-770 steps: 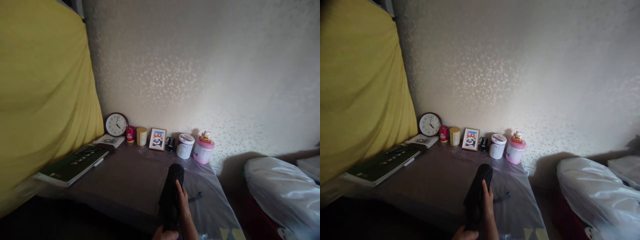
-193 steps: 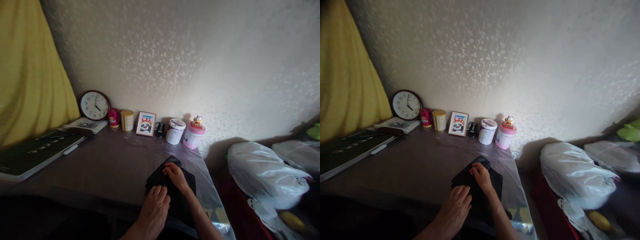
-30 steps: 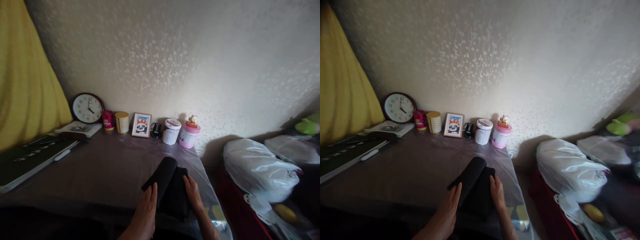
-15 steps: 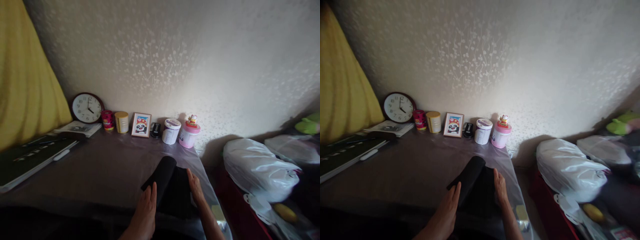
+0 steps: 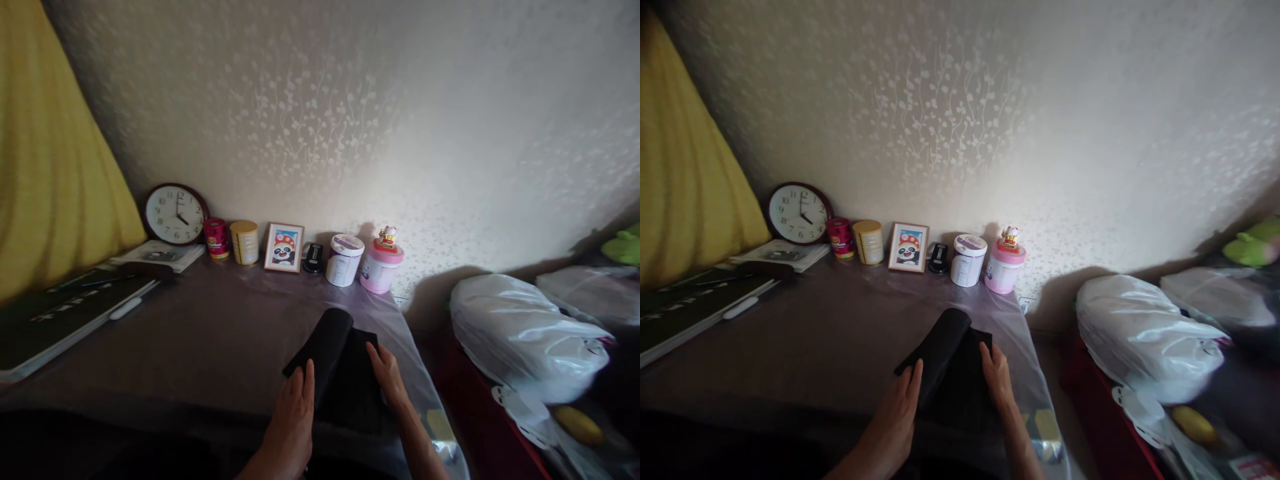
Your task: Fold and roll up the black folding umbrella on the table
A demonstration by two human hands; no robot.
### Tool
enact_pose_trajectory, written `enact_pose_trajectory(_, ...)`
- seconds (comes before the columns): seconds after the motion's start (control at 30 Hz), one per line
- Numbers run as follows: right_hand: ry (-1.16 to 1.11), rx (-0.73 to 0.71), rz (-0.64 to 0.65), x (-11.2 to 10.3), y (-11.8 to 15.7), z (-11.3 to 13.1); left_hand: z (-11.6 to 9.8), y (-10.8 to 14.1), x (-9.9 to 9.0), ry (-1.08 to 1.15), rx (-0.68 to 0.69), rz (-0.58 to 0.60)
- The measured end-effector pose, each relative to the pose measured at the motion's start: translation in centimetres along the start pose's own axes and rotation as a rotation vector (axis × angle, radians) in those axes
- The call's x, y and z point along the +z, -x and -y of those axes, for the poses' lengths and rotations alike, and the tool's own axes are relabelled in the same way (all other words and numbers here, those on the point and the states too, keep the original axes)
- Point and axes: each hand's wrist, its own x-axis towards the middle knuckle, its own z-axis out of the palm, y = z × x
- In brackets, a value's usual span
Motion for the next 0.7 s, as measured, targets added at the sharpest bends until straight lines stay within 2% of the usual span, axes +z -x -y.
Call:
enact_pose_trajectory(0.27,-0.07,0.023,0.064,-0.3,-0.2,0.0,-0.3,-0.2,-0.6,-0.021,-0.028,0.076)
enact_pose_trajectory(0.53,-0.149,-0.028,0.116,-0.3,0.1,2.7,-0.6,-0.4,-0.8,-0.061,-0.052,0.109)
enact_pose_trajectory(0.63,-0.17,-0.061,0.144,0.5,-0.5,3.8,-0.6,-0.3,-0.7,-0.051,-0.049,0.09)
enact_pose_trajectory(0.7,-0.16,-0.09,0.114,1.4,-1.2,4.2,-0.6,-0.3,-0.8,-0.056,-0.046,0.083)
